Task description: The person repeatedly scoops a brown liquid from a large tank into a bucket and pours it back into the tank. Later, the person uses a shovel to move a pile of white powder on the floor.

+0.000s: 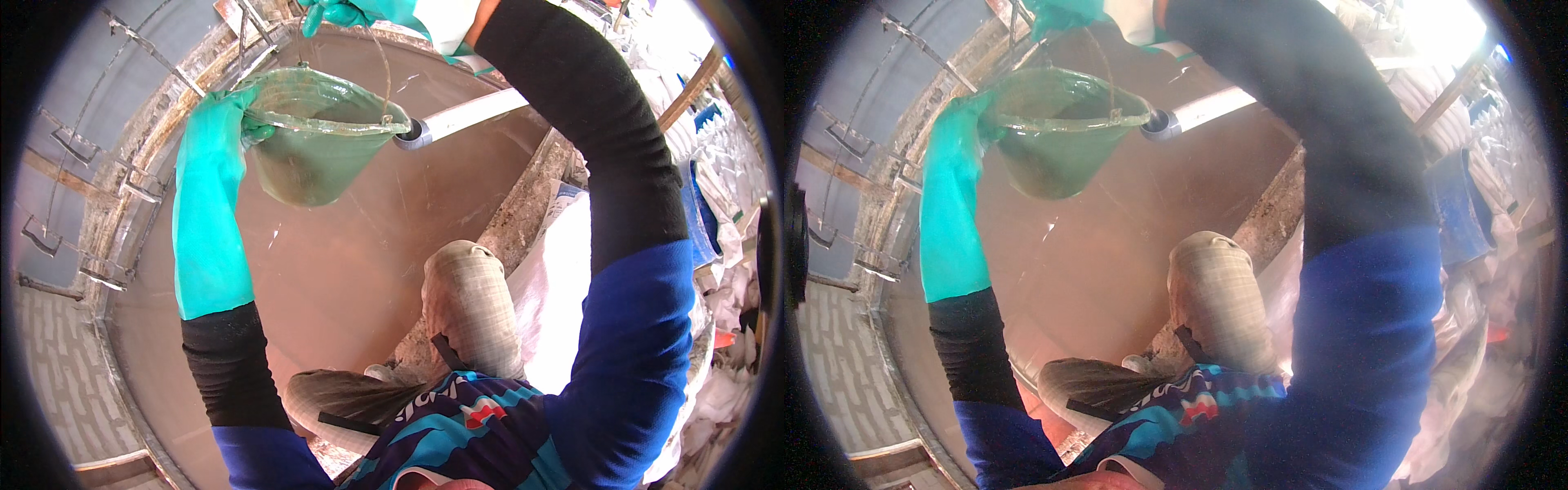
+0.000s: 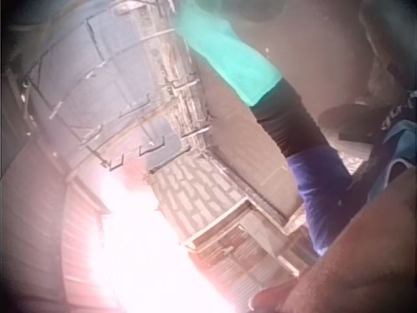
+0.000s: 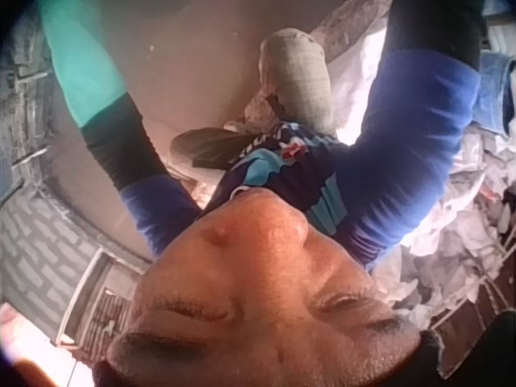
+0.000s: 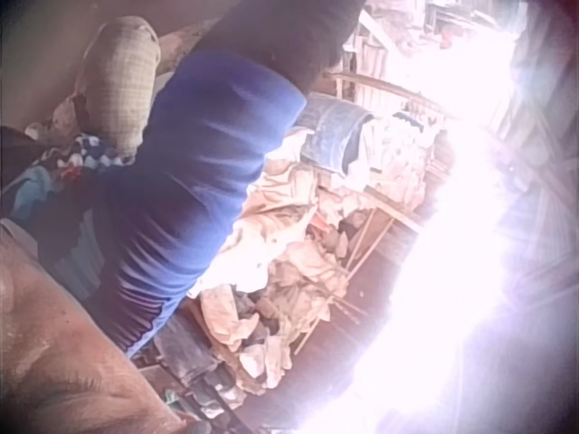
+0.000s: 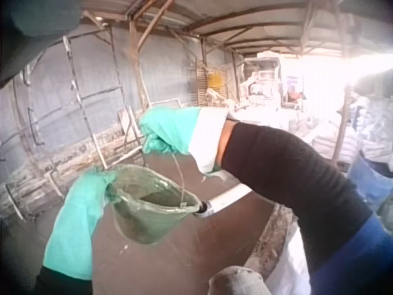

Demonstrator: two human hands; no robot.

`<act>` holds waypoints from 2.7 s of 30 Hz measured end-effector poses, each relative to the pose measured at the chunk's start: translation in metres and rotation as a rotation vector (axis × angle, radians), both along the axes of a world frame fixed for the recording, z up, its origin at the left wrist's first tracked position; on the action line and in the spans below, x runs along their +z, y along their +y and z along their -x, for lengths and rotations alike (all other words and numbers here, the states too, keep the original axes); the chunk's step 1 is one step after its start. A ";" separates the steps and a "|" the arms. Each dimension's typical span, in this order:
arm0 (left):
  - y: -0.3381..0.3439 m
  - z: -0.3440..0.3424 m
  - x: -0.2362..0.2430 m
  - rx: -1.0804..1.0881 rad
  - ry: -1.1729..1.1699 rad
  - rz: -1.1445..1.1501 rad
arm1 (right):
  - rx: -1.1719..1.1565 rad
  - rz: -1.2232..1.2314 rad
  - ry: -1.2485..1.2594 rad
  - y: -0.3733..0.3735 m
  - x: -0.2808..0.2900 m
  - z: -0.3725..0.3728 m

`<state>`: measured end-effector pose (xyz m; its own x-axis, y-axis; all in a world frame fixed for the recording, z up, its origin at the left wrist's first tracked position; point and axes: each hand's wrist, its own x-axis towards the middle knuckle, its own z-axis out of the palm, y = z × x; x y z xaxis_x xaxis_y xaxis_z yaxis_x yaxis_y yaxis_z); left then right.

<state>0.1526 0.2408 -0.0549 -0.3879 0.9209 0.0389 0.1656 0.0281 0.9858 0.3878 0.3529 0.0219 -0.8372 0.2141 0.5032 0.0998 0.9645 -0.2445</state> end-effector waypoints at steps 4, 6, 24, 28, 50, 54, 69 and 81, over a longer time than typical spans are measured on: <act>0.004 -0.009 0.006 0.001 0.037 -0.011 | -0.033 0.036 -0.026 0.003 -0.001 -0.012; 0.004 -0.006 0.008 -0.001 0.070 -0.011 | -0.025 0.058 -0.012 0.003 -0.008 -0.011; 0.005 -0.010 0.017 -0.055 0.145 -0.085 | -0.087 -0.298 0.056 -0.005 0.000 -0.039; 0.020 0.007 0.013 -0.067 0.133 -0.090 | -0.094 -0.403 0.076 -0.008 0.001 -0.038; 0.031 -0.005 0.013 -0.129 0.134 -0.184 | -0.113 -0.497 0.124 0.003 -0.011 -0.045; 0.034 -0.012 0.007 -0.143 0.153 -0.222 | -0.125 -0.449 0.098 0.006 -0.012 -0.050; 0.045 -0.021 0.009 -0.082 0.267 -0.154 | -0.148 -0.005 0.060 0.016 -0.021 -0.059; 0.018 -0.070 0.021 -0.044 0.321 -0.334 | -0.214 0.470 0.078 0.027 -0.033 -0.068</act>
<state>0.2222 0.2590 -0.0343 -0.2688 0.8526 0.4481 0.4582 -0.2960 0.8381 0.4561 0.3797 -0.0110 -0.7135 0.5942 0.3712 0.2469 0.7091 -0.6605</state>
